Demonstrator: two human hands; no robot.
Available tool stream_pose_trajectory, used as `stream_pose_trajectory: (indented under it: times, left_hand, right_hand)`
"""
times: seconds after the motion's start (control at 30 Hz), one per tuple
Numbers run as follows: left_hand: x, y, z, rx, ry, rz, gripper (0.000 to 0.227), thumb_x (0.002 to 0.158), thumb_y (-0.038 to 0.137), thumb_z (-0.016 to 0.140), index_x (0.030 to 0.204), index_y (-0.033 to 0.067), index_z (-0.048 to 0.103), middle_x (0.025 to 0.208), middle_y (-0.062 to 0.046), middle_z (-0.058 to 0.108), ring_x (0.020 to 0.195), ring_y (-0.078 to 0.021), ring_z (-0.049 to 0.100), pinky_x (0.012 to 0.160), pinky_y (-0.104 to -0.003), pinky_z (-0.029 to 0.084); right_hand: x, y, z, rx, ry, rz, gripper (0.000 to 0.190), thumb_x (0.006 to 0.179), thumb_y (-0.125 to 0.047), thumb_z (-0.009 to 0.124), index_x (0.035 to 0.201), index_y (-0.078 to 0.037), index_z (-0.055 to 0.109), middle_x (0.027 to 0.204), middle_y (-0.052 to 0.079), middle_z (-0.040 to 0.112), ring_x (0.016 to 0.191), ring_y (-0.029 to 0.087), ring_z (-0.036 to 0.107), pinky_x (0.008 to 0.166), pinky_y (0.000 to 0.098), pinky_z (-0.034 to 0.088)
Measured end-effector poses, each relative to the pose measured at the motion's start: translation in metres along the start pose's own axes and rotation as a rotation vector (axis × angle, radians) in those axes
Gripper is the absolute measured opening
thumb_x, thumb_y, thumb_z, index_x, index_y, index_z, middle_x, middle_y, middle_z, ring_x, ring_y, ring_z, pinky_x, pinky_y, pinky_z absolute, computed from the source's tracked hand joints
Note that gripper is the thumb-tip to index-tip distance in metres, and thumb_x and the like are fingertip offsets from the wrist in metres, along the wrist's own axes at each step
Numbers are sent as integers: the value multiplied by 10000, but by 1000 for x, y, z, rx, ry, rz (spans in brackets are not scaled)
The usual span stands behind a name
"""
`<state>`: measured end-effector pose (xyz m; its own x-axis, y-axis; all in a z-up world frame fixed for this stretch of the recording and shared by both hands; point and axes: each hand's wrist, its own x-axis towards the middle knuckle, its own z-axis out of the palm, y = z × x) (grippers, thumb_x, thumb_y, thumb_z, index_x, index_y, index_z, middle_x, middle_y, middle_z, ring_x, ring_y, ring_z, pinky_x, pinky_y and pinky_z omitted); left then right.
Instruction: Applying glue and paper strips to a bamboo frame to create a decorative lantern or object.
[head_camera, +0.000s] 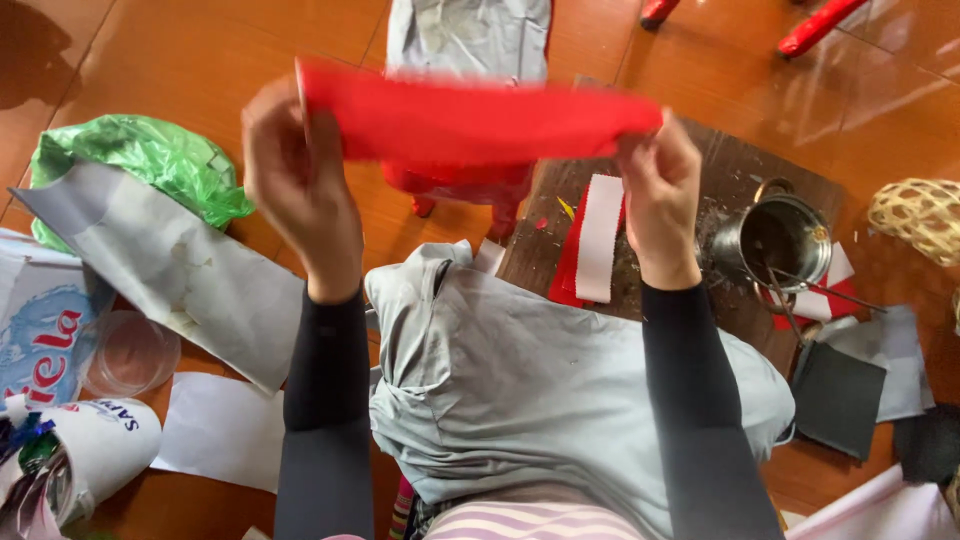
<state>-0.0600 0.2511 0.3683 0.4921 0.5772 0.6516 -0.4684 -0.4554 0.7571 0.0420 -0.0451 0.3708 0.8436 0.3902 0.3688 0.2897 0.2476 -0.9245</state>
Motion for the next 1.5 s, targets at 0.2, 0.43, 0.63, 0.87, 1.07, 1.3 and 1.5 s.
stream_pose_trajectory:
  times: [0.2, 0.43, 0.63, 0.87, 1.07, 1.3, 1.5]
  left_hand:
    - [39, -63, 6, 186, -139, -93, 503, 1259, 72, 545, 1689, 185, 311, 815, 27, 545, 561, -31, 342, 532, -192, 380]
    - [46, -55, -2, 256, -379, 144, 514, 1141, -121, 504, 1570, 164, 499, 1557, -100, 598, 1307, -285, 692, 1082, -378, 588]
    - [50, -50, 1, 319, -398, 47, 437, 1079, -93, 546, 1470, 98, 581, 1455, -185, 612, 1250, -247, 728, 957, -311, 605]
    - [48, -50, 4, 318, -446, -87, 362, 1095, -20, 556, 1445, 67, 583, 1405, -186, 650, 1257, -253, 692, 987, -313, 573]
    - [43, -50, -2, 202, -430, -25, 329, 1131, -23, 527, 1452, 28, 577, 1472, -210, 610, 1399, -282, 602, 1110, -331, 552]
    - [46, -43, 3, 290, -468, -212, 354, 1094, -24, 530, 1424, 69, 613, 1298, -138, 748, 1034, -190, 752, 883, -283, 576]
    - [34, -66, 8, 158, -528, -182, 389, 1075, -82, 500, 1439, 28, 584, 1303, -147, 738, 1162, -191, 740, 975, -287, 589]
  right_hand:
    - [35, 0, 48, -118, 192, -96, 310, 1147, -247, 463, 1038, -31, 656, 948, 6, 654, 793, 98, 599, 766, 274, 542]
    - [17, 25, 49, -262, 312, 102, 416, 1187, -240, 519, 815, -62, 466, 744, -52, 374, 691, 45, 312, 609, 260, 269]
    - [12, 33, 55, -422, 350, 7, 368, 1165, -235, 489, 846, -53, 500, 731, -61, 465, 661, 37, 373, 584, 243, 304]
    - [9, 41, 59, -463, 380, 59, 387, 1154, -267, 502, 840, -41, 519, 680, -46, 452, 604, 42, 362, 530, 257, 298]
    - [3, 31, 67, -400, 366, 70, 359, 1158, -268, 491, 884, -38, 531, 695, -45, 505, 613, 39, 449, 558, 239, 372]
    - [1, 47, 62, -494, 391, 72, 328, 1158, -226, 502, 903, -24, 544, 683, -14, 511, 586, 68, 431, 541, 238, 356]
    - [3, 52, 70, -442, 393, 11, 172, 1141, -135, 557, 1035, -1, 535, 879, 24, 557, 687, 48, 516, 585, 226, 446]
